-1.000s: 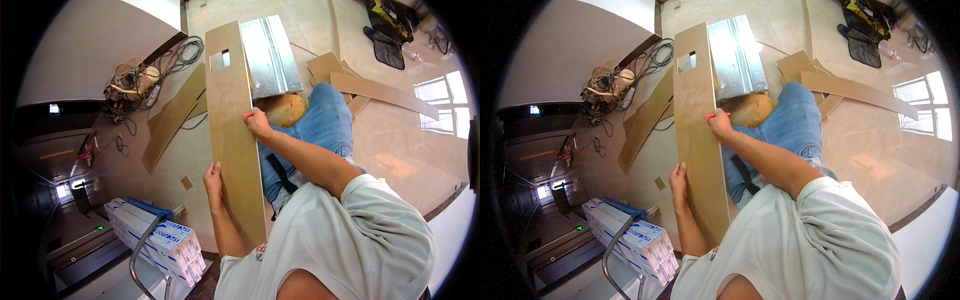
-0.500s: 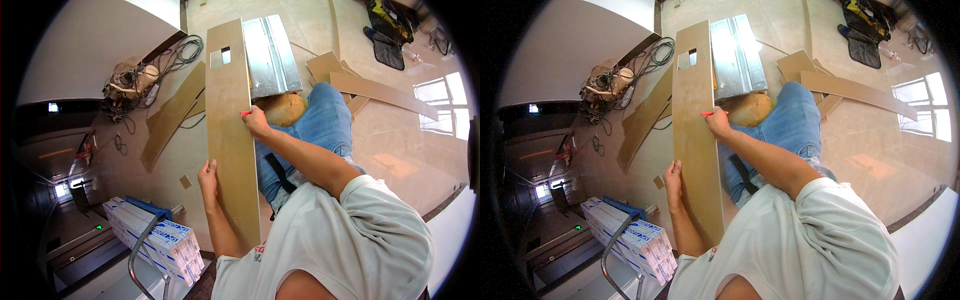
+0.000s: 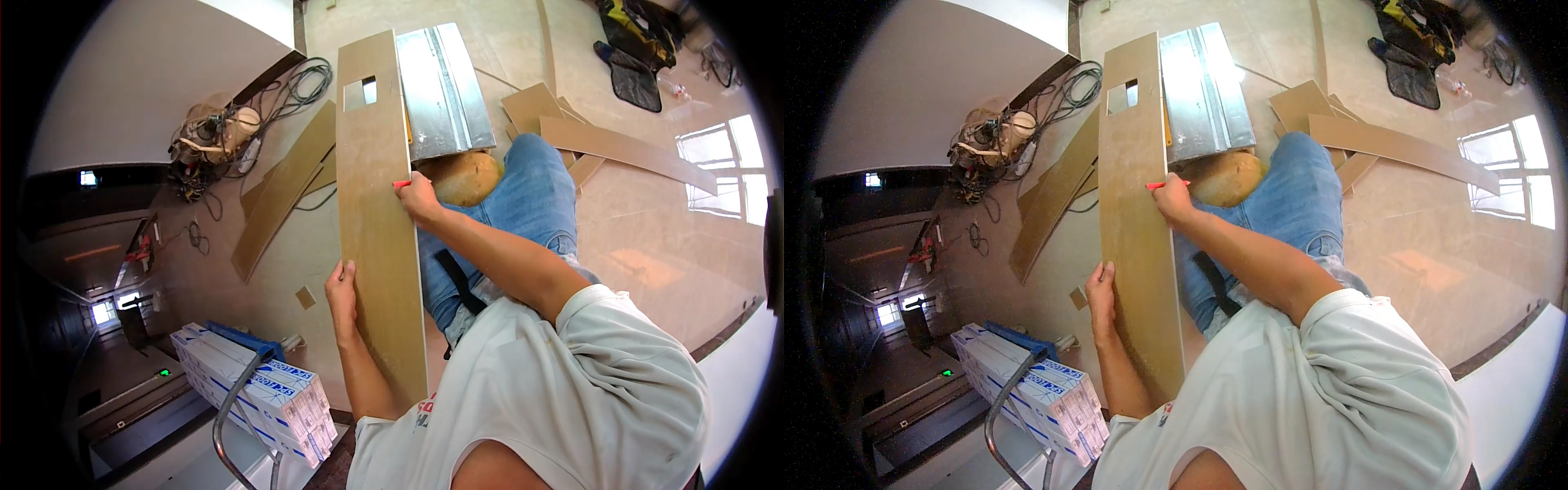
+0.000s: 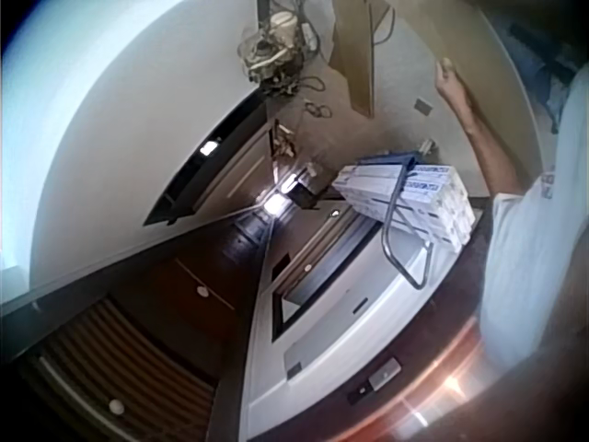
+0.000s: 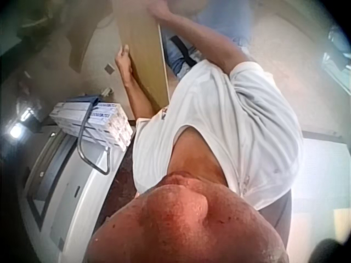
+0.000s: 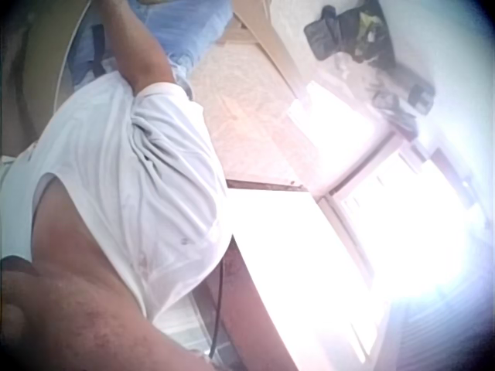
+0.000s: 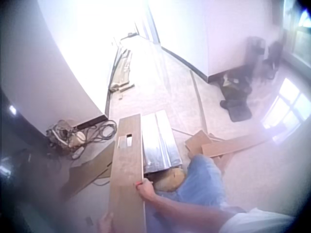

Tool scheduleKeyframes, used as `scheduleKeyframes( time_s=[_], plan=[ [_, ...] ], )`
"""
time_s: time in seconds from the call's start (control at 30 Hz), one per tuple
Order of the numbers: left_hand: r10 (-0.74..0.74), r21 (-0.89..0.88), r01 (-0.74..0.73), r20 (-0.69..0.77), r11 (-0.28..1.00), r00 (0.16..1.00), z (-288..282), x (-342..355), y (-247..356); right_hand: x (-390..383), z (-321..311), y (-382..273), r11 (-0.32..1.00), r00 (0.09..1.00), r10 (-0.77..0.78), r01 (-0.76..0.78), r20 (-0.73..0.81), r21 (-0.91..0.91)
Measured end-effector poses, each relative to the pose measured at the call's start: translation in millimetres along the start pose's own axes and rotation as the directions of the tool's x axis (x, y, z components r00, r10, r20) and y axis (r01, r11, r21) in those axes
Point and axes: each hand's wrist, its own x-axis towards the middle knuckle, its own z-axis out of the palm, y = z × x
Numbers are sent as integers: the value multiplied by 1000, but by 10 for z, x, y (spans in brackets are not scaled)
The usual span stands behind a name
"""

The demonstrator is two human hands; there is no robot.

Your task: The person measures and marks a wood flooring plank using a square and a pencil to fit it around an outlet box, then carries the plank to a table saw to make the cuts.

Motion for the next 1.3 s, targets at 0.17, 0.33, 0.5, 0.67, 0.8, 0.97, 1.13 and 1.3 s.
scheduleKeyframes(
  time_s=[0.17, 0.33, 0.5, 0.67, 0.8, 0.97, 1.13, 1.3],
  plan=[
    [-9, -16, 9, -7, 1000, 1000, -59, 12, -36, -37, 46, -33, 1000, 1000, 7, -8, 23, 20],
    [-5, -44, 6, 23, 999, 1000, -32, -9, 50, -25, 44, -69, 1000, 1000, 21, -21, 3, 21],
    [-19, 0, 19, -58, 1000, 998, -28, -37, 107, -42, 71, -98, 1000, 1000, 14, -15, -11, -15],
    [-25, -13, 25, 5, 1000, 1000, -39, 14, 35, -22, 57, -70, 999, 999, 37, -36, -21, 18],
    [-50, 10, 50, -5, 999, 999, 2, -51, 111, -61, 38, -65, 1000, 1000, 19, -19, -7, 23],
    [-31, -15, 31, -14, 999, 999, 10, -68, 108, -72, 33, -38, 998, 1000, 7, -8, 11, 61],
    [-49, -2, 49, 0, 999, 999, -19, 3, 40, -39, 37, -7, 994, 999, 25, -29, 42, 102],
    [-12, 7, 12, -48, 1000, 999, -19, 126, -142, -15, 34, 7, 991, 999, 9, -14, 38, 131]
  ],
)
